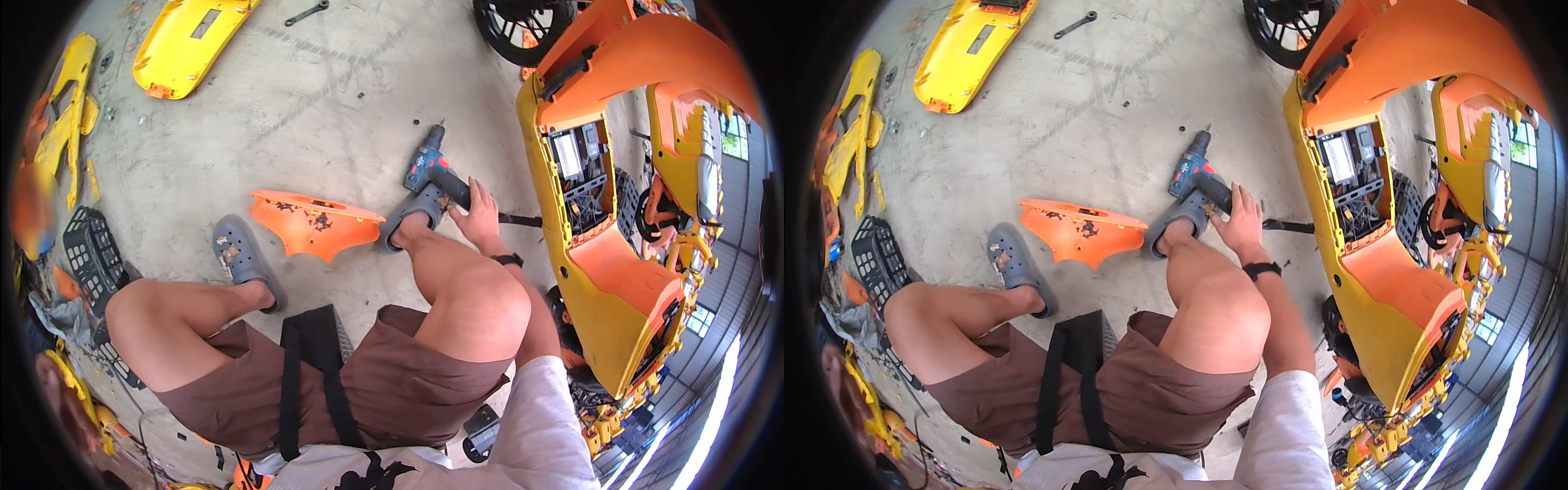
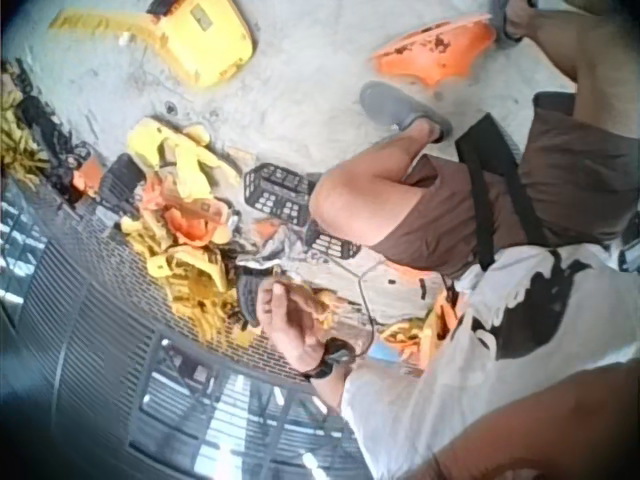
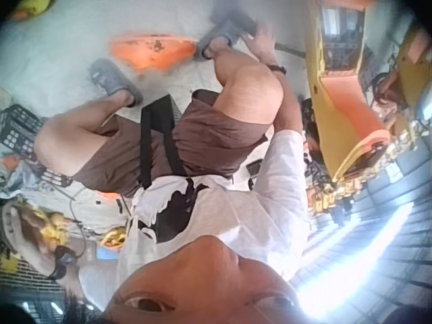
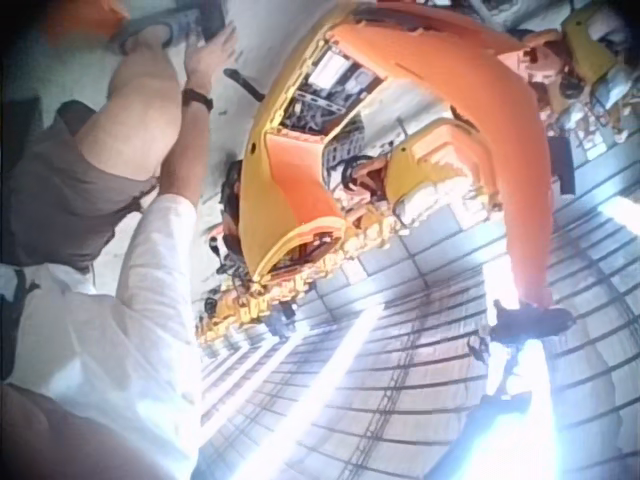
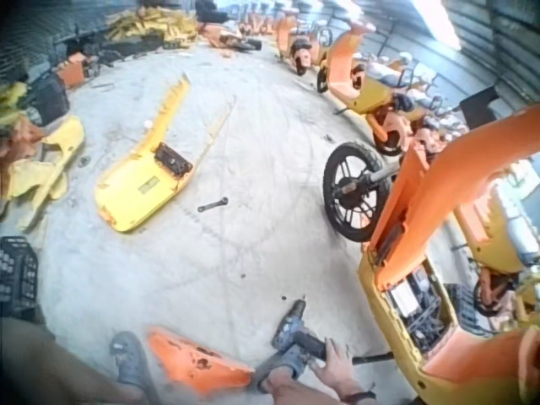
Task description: The person wipes down an orange plastic panel with a cloth, then picks up a drill and secures several screws into a scooter frame.
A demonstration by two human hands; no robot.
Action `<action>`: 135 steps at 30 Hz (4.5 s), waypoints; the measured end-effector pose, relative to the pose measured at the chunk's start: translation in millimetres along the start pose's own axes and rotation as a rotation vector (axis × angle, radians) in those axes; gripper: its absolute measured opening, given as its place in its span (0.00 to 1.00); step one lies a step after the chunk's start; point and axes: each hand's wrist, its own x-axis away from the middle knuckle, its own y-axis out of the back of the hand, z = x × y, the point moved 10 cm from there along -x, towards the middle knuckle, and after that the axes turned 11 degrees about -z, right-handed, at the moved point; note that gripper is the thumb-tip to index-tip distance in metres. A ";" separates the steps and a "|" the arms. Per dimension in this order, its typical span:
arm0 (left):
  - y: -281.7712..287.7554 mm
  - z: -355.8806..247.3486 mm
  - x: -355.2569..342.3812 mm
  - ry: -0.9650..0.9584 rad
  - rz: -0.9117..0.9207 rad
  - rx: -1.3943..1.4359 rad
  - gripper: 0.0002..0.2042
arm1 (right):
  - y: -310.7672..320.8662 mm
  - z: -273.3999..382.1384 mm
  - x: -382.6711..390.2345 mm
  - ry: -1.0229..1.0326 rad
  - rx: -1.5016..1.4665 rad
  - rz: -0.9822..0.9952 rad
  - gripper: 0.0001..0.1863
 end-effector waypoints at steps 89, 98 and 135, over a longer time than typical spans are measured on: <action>-349.8 55.7 -11.7 0.101 0.669 0.563 0.09 | 181.7 -32.8 90.7 -0.558 -0.822 -0.287 0.31; -349.5 28.4 32.1 -0.021 0.866 0.544 0.13 | 336.1 109.5 186.8 -0.529 -1.693 -0.185 0.36; -322.8 25.6 75.6 0.007 1.103 0.647 0.11 | 284.2 259.1 227.0 -0.317 -1.627 0.483 0.26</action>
